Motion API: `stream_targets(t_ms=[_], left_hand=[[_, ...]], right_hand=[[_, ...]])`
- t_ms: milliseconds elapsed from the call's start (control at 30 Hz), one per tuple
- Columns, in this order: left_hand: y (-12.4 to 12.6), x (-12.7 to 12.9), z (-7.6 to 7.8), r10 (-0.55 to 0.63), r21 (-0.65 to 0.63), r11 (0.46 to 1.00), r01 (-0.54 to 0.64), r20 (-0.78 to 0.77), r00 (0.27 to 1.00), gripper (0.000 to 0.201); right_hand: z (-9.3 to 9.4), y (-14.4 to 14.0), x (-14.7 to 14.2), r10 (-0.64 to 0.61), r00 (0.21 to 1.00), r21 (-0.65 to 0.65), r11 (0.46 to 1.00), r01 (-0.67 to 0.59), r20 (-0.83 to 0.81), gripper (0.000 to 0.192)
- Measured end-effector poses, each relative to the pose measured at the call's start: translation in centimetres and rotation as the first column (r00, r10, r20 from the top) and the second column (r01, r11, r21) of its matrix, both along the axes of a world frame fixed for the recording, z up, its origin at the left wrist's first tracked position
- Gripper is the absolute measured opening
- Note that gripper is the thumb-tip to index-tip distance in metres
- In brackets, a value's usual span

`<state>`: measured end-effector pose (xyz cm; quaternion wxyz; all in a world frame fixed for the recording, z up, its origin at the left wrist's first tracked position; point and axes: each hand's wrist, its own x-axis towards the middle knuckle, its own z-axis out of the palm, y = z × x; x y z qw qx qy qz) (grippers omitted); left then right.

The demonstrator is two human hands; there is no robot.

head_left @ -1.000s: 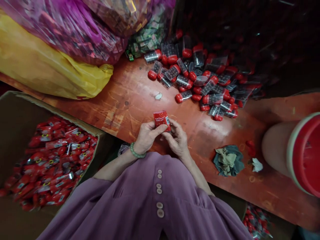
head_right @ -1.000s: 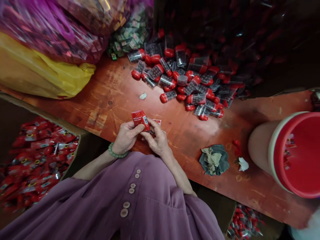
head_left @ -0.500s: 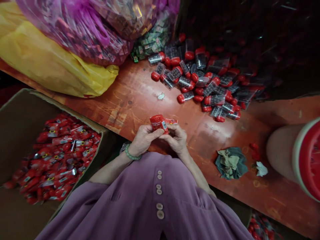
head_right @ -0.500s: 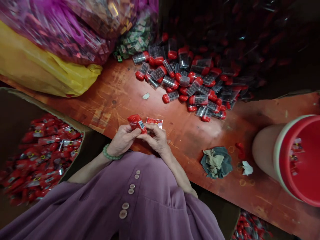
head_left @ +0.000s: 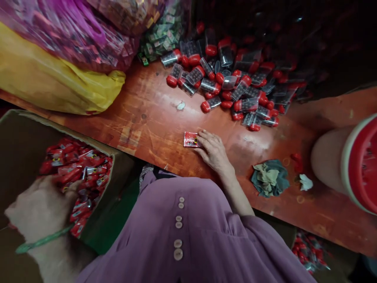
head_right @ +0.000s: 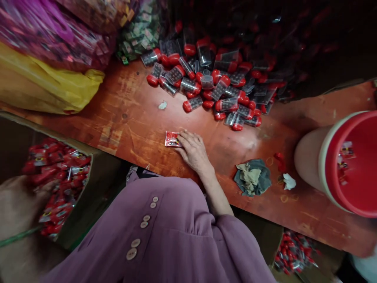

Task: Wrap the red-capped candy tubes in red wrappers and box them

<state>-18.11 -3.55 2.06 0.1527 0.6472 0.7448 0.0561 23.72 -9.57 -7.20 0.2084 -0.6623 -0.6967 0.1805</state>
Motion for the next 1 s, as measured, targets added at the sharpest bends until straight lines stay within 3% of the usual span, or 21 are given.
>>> stream_targets(t_ms=[33,100,167,200,267,300,367,467,633,767,900,1000], left_hand=[[0.3,0.6,-0.2,0.018,0.055,0.998,-0.015,-0.048,0.999,0.037],[1.0,3.5,-1.0,-0.05,0.159,0.986,0.046,0.019,0.999,0.052],[1.9,8.2,-2.3,-0.343,0.245,0.921,0.302,0.145,0.928,0.049],[2.2,10.8,-3.1,-0.489,0.372,0.837,0.402,0.177,0.854,0.042],[2.6,16.2,-4.7,-0.765,0.404,0.634,0.66,0.203,0.611,0.034],[2.6,18.6,-5.5,-0.853,0.423,0.517,0.744,0.189,0.486,0.035],[2.6,22.3,-7.0,-0.939,0.414,0.343,0.843,0.141,0.313,0.036],[2.7,24.7,-8.6,-0.973,0.38,0.231,0.896,0.078,0.217,0.037],[3.3,24.2,-9.5,-0.983,0.435,0.164,0.885,0.002,0.181,0.039],[3.5,24.2,-9.5,-0.975,0.479,0.199,0.855,0.014,0.22,0.033],[3.6,24.6,-9.7,-0.964,0.494,0.245,0.834,0.033,0.264,0.022],[3.6,24.9,-9.6,-0.953,0.457,0.295,0.839,0.08,0.292,0.018]], right_hand=[[-0.4,-0.1,0.0,0.014,0.999,-0.012,1.0,-0.014,0.029,0.041],[-0.9,-0.2,-0.3,0.015,0.998,-0.014,1.0,-0.014,0.068,0.035],[-1.4,-0.4,-0.6,-0.004,0.996,0.0,1.0,0.004,0.089,0.031],[-1.5,-0.5,-0.7,-0.014,0.995,0.011,1.0,0.013,0.1,0.029],[-1.6,-0.7,-1.0,-0.035,0.99,0.042,0.999,0.029,0.134,0.027],[-1.7,-0.8,-1.1,-0.043,0.987,0.059,0.998,0.034,0.156,0.027],[-1.7,-0.9,-1.4,-0.051,0.98,0.089,0.995,0.034,0.193,0.028],[-1.5,-1.0,-1.9,-0.061,0.979,0.083,0.996,0.045,0.196,0.029],[0.3,-0.7,-0.9,-0.032,0.998,-0.026,0.999,0.034,0.06,0.029],[2.5,1.7,2.0,0.0,0.997,-0.075,0.997,-0.005,-0.075,0.03],[3.4,6.5,4.2,-0.15,0.966,-0.007,0.988,0.155,0.21,0.041],[3.1,9.9,4.6,-0.139,0.918,-0.089,0.979,0.184,0.373,0.046]])
